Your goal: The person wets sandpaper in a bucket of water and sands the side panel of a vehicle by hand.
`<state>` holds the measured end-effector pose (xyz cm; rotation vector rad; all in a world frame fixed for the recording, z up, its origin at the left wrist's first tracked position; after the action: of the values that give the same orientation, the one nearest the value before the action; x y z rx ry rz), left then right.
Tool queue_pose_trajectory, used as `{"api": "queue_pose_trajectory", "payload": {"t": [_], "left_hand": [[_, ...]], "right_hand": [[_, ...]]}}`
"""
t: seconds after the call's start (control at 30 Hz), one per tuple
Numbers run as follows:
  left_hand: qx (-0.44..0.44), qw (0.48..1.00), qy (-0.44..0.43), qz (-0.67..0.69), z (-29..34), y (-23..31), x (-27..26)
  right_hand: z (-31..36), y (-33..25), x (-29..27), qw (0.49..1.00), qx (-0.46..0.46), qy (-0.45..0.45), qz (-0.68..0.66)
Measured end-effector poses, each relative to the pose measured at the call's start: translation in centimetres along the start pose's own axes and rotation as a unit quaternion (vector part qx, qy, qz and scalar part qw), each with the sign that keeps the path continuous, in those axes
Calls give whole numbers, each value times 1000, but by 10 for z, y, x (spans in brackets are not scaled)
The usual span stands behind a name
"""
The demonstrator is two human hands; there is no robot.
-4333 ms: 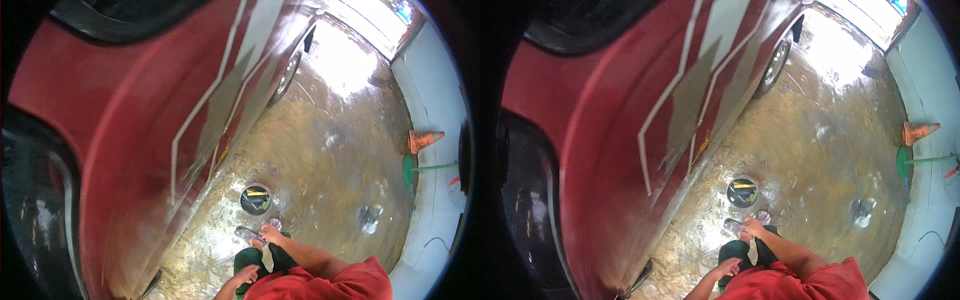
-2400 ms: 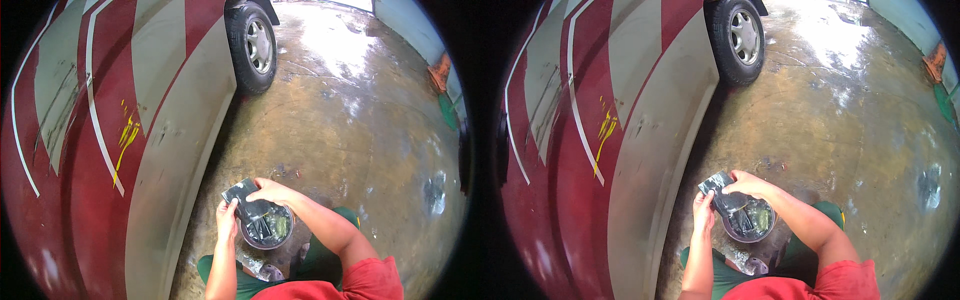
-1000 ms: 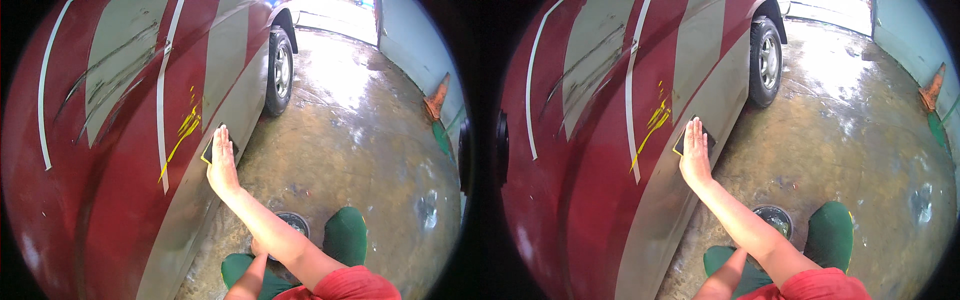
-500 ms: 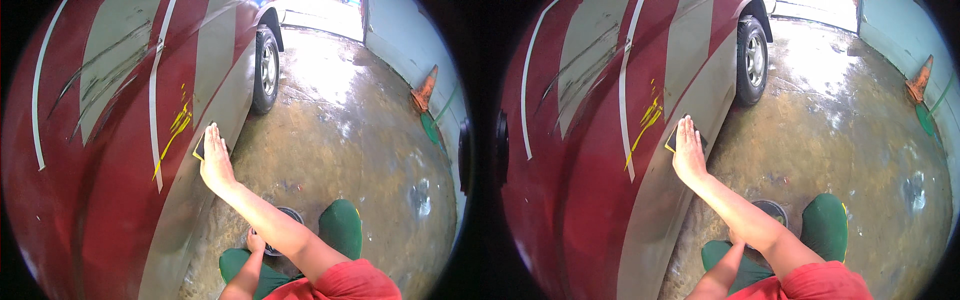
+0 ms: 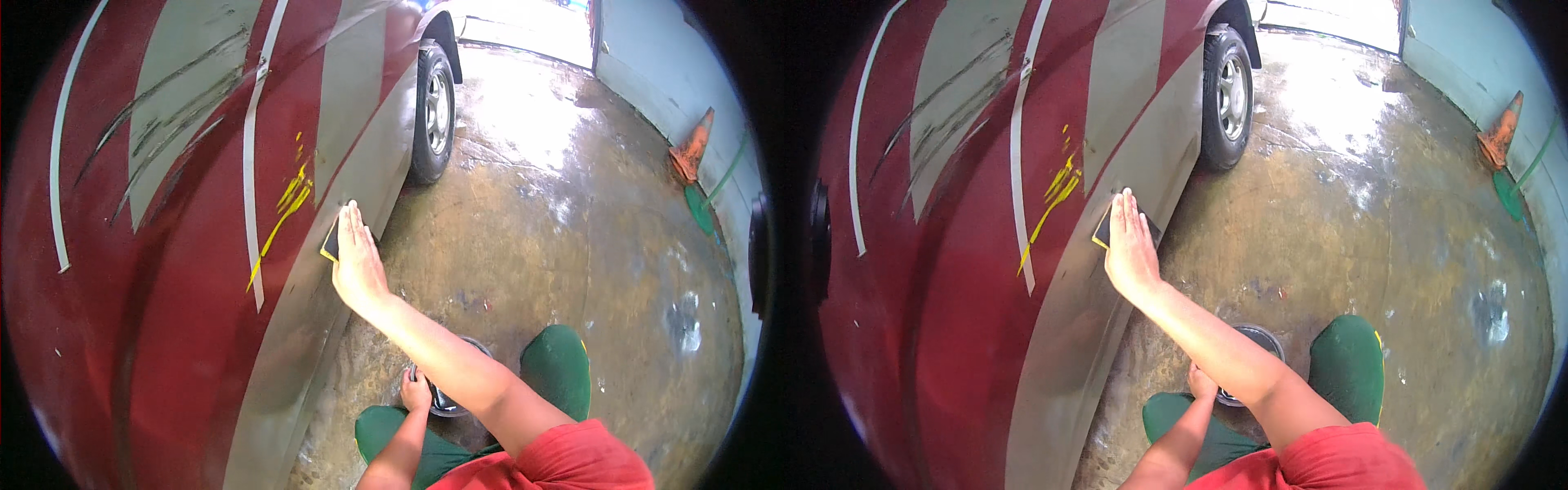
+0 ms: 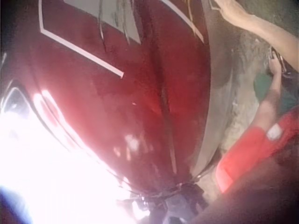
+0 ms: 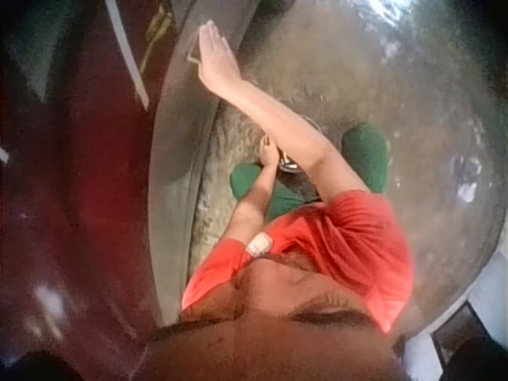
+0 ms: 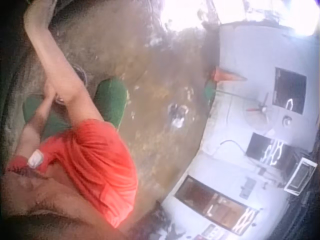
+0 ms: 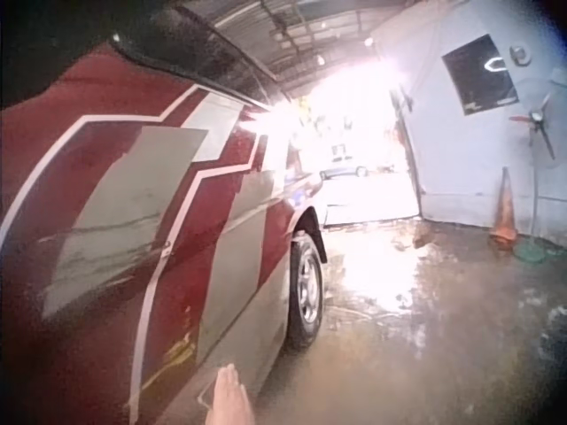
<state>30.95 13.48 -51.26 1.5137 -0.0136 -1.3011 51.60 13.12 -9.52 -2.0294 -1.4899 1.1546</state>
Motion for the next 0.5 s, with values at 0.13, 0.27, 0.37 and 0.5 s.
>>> {"api": "queue_pose_trajectory", "payload": {"t": [0.13,0.27,0.37,0.5], "left_hand": [[24,999,-41,15,21,19,6],[19,999,3,-39,-5,-5,-5],[56,997,-52,28,24,23,-1],[-37,999,-18,5,16,24,5]], "right_hand": [[41,-24,-1,996,-79,-38,-18],[-4,-22,-3,997,-28,72,-27],[45,-45,0,996,-86,-7,-34],[-6,1,-13,997,-38,5,65]]}}
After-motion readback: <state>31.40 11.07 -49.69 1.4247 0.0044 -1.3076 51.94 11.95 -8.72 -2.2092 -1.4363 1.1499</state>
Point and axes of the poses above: each hand's wrist, its own z-axis away from the middle knuckle, its own x-axis out of the palm, y = z × x, the point moved 8 cm from there along -z, towards the middle knuckle, and after that the axes turned 3 degrees about y, right-handed, at the moved point
